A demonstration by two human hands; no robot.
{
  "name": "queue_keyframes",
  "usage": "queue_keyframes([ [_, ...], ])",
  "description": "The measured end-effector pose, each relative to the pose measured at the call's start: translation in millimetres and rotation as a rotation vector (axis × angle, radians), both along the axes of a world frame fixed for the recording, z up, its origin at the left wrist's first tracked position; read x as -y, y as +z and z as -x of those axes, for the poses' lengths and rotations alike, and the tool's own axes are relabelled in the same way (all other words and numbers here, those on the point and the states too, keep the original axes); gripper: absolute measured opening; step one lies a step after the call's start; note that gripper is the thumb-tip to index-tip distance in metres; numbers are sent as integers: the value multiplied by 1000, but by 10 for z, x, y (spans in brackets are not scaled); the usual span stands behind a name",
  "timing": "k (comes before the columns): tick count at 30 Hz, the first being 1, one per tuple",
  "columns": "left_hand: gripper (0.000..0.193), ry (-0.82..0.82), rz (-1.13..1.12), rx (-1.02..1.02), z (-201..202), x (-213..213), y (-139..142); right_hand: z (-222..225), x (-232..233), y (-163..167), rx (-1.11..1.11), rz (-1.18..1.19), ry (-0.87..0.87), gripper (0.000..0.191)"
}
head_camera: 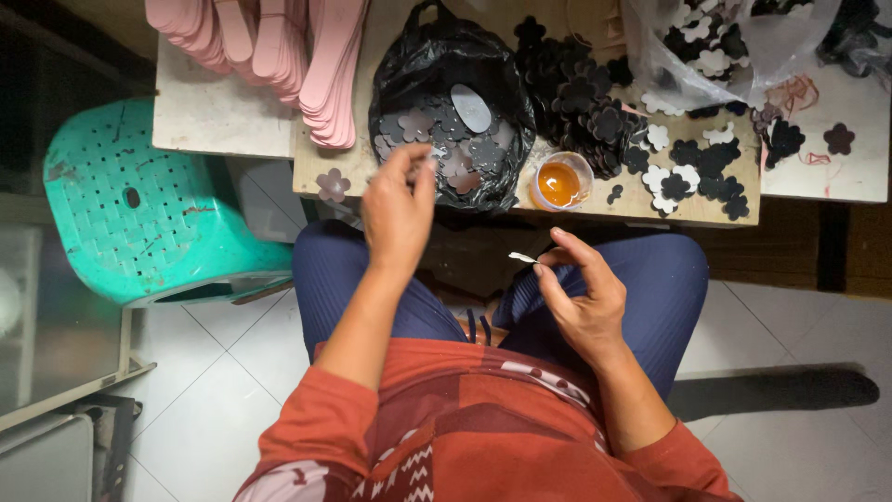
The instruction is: The person sits at a table and repeatedly picks up small black and white flower-shaped pieces, aligns them, and presses them together by hand. They occasionally dip a piece into a small container of orange liquid before joining it with another piece. The assembled pieces are placed on the table.
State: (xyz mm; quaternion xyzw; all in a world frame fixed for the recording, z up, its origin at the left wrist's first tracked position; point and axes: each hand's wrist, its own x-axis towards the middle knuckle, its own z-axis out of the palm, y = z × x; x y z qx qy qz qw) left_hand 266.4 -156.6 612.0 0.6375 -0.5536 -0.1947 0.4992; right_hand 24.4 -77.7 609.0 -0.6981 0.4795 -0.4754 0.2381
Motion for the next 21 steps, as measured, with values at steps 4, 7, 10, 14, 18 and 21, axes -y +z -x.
queue_keyframes([
  [4,18,117,50,157,-199,205,115,-18,-4,7,8,-8,4,50],
  [7,12,138,67,262,-235,271,156,-39,-9,20,-15,-17,5,50],
  [10,11,45,34,336,-151,268,147,-59,-13,35,-1,-23,16,50],
  [14,28,-67,-81,416,-7,218,103,-61,-20,55,-13,-43,11,50],
  [18,40,-68,-108,419,43,186,72,-51,-18,55,-12,-39,17,50],
  [21,39,-73,-118,400,47,184,63,-44,-10,39,-19,-32,24,50],
])
